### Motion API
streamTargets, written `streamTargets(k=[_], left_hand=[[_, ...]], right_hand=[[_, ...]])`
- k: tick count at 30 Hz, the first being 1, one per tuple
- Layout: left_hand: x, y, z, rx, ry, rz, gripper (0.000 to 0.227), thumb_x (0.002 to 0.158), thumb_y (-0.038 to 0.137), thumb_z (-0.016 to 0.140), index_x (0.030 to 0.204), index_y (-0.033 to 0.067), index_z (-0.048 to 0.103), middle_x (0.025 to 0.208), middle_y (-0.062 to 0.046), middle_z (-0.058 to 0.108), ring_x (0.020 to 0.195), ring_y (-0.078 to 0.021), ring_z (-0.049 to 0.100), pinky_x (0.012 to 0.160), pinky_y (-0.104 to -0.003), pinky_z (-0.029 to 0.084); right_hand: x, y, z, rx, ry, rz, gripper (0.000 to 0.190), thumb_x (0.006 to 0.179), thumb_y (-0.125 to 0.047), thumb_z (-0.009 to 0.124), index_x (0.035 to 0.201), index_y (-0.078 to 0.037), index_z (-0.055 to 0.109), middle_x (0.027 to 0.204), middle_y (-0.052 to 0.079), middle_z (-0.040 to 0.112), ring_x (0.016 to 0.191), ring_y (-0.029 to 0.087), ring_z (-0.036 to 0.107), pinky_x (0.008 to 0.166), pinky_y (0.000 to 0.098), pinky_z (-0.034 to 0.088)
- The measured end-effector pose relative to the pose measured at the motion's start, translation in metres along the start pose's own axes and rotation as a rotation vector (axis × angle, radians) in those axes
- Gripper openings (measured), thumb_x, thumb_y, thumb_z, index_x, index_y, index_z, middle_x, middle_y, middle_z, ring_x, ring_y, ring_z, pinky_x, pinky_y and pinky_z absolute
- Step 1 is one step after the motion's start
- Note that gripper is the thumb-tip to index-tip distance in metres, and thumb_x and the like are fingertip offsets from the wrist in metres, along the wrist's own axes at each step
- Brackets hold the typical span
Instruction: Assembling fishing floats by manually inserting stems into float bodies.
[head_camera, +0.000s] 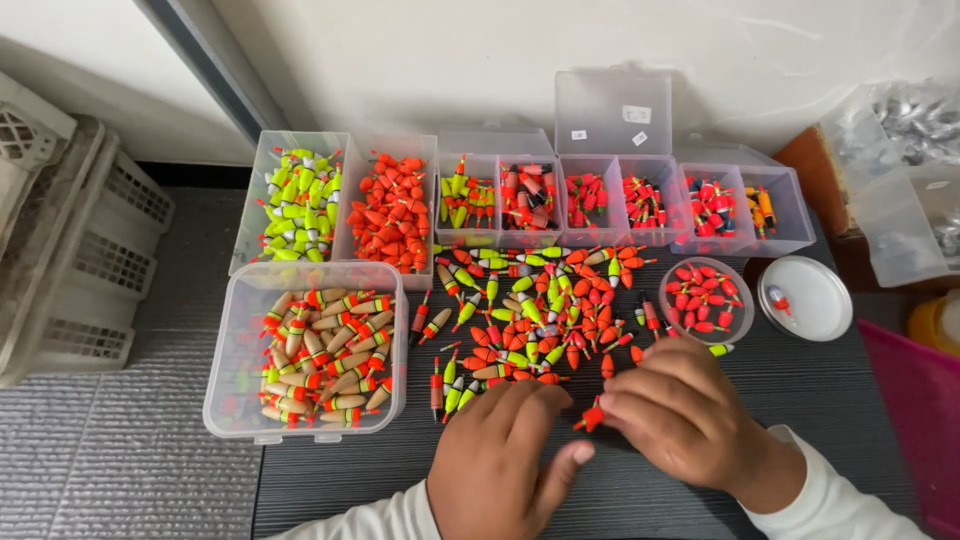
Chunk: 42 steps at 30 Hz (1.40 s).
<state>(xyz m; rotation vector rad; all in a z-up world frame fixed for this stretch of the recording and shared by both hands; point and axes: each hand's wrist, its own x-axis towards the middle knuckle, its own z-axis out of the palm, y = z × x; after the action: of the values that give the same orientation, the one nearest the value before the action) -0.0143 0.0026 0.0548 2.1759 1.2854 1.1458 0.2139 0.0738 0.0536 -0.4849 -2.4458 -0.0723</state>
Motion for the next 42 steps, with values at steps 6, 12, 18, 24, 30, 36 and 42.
streamTargets(k=[6,12,18,24,30,36,42], left_hand=[[-0.013,0.002,0.016,0.053,-0.028,0.056,0.011,0.096,0.017,0.056,0.101,0.0070,0.060,0.081,-0.009,0.060,0.063,-0.0301,0.057,0.049,-0.042,0.040],[-0.017,0.002,0.022,0.160,0.075,0.081,0.004,0.088,0.005,0.057,0.086,0.0085,0.056,0.068,-0.005,0.050,0.053,-0.0267,0.050,0.040,-0.040,0.031],[-0.015,0.001,0.029,0.298,0.109,-0.023,0.012,0.076,0.008,0.066,0.080,0.0162,0.058,0.062,-0.001,0.051,0.052,-0.0256,0.052,0.043,-0.041,0.035],[-0.018,-0.015,0.030,0.181,-0.009,-0.058,0.007,0.083,0.008,0.064,0.086,0.0128,0.060,0.066,-0.006,0.060,0.054,-0.0301,0.056,0.045,-0.044,0.041],[-0.019,-0.019,0.026,0.177,-0.044,-0.011,0.017,0.076,0.005,0.060,0.091,0.0146,0.060,0.069,-0.006,0.059,0.053,-0.0294,0.053,0.042,-0.044,0.037],[-0.012,-0.021,0.017,0.133,-0.091,-0.079,0.026,0.073,0.002,0.059,0.095,0.0138,0.060,0.072,-0.007,0.064,0.055,-0.0341,0.058,0.044,-0.047,0.041],[-0.015,-0.023,0.023,0.082,-0.100,-0.094,0.024,0.077,0.001,0.057,0.097,0.0142,0.062,0.071,-0.006,0.062,0.057,-0.0334,0.059,0.047,-0.046,0.042]], right_hand=[[-0.019,-0.012,-0.003,0.125,0.060,-0.075,0.024,0.090,-0.013,0.072,0.111,-0.008,0.061,0.108,0.008,0.068,0.097,0.027,0.067,0.089,0.0427,0.065],[-0.023,-0.012,0.008,0.238,0.097,0.019,0.027,0.088,-0.017,0.073,0.109,-0.004,0.062,0.101,0.006,0.066,0.091,0.027,0.068,0.084,0.0432,0.069],[-0.020,-0.008,0.014,0.209,0.052,0.093,0.039,0.096,-0.040,0.052,0.097,-0.003,0.066,0.090,0.011,0.066,0.081,0.031,0.062,0.076,0.0459,0.059],[-0.026,0.002,0.017,0.175,-0.011,0.043,0.020,0.093,-0.018,0.066,0.106,-0.004,0.065,0.098,0.011,0.063,0.090,0.032,0.061,0.088,0.0498,0.059],[-0.008,-0.004,0.016,0.241,-0.017,0.052,0.036,0.101,-0.030,0.046,0.083,-0.003,0.061,0.083,0.009,0.059,0.073,0.030,0.052,0.073,0.0488,0.052],[-0.013,0.005,0.020,0.143,0.065,0.034,0.020,0.097,-0.022,0.060,0.110,-0.007,0.060,0.095,0.008,0.060,0.078,0.025,0.056,0.074,0.0453,0.054],[-0.019,0.001,0.025,0.168,0.016,0.068,0.021,0.098,-0.022,0.054,0.101,-0.003,0.062,0.087,0.012,0.063,0.077,0.031,0.057,0.077,0.0499,0.055]])
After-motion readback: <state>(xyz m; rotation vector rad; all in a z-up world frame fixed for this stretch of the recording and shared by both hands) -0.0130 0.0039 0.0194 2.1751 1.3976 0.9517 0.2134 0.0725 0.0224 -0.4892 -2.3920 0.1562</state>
